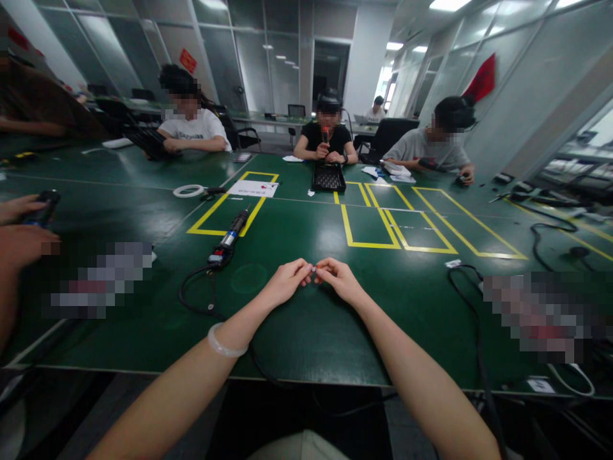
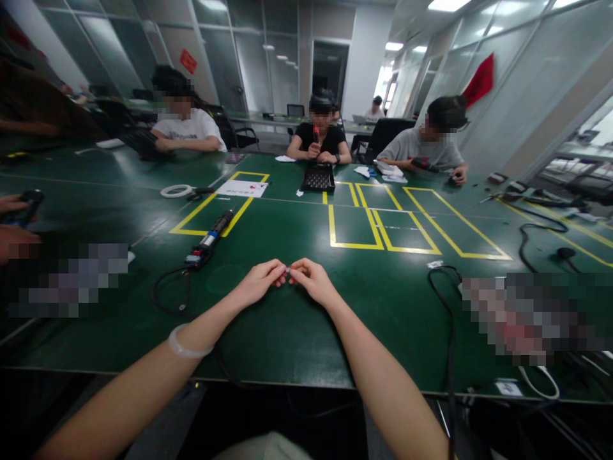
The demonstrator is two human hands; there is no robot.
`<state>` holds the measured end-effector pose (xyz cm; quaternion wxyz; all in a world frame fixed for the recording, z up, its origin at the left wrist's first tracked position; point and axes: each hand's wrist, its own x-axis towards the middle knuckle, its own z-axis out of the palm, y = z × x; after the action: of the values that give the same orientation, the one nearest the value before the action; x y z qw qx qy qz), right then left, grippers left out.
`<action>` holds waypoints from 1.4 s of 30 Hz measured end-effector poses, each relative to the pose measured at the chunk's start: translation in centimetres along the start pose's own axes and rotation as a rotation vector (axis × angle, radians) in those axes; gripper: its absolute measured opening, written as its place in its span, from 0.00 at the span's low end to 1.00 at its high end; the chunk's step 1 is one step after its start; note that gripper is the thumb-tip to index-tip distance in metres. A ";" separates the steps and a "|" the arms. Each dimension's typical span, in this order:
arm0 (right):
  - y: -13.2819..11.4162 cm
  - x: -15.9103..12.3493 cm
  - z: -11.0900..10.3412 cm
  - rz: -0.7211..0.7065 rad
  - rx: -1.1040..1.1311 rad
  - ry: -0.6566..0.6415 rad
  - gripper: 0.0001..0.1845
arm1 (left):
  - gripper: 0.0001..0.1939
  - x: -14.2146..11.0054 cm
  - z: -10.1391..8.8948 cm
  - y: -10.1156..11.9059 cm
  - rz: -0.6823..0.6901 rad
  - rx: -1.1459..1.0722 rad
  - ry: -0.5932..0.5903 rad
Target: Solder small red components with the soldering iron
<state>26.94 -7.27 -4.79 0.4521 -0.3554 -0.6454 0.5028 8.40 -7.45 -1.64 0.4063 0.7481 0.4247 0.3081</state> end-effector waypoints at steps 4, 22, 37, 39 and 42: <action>-0.1 -0.1 0.0 0.018 -0.004 -0.007 0.13 | 0.18 0.1 0.2 -0.4 -0.003 -0.019 0.001; -0.1 0.1 0.0 -0.036 -0.071 0.065 0.14 | 0.11 0.0 0.0 0.0 0.036 -0.003 0.098; 0.1 0.1 -0.2 -0.029 -0.114 0.051 0.13 | 0.13 -0.1 0.0 0.2 0.018 0.045 0.087; 0.2 0.1 -0.2 -0.025 -0.118 0.052 0.14 | 0.13 -0.1 -0.1 0.2 0.010 0.054 0.083; 0.2 0.1 -0.3 -0.020 -0.127 0.057 0.13 | 0.13 -0.1 -0.3 0.3 0.019 0.063 0.099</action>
<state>27.15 -7.02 -4.93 0.4520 -0.3909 -0.6663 0.4460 8.19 -7.49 -1.25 0.3581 0.7484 0.4466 0.3349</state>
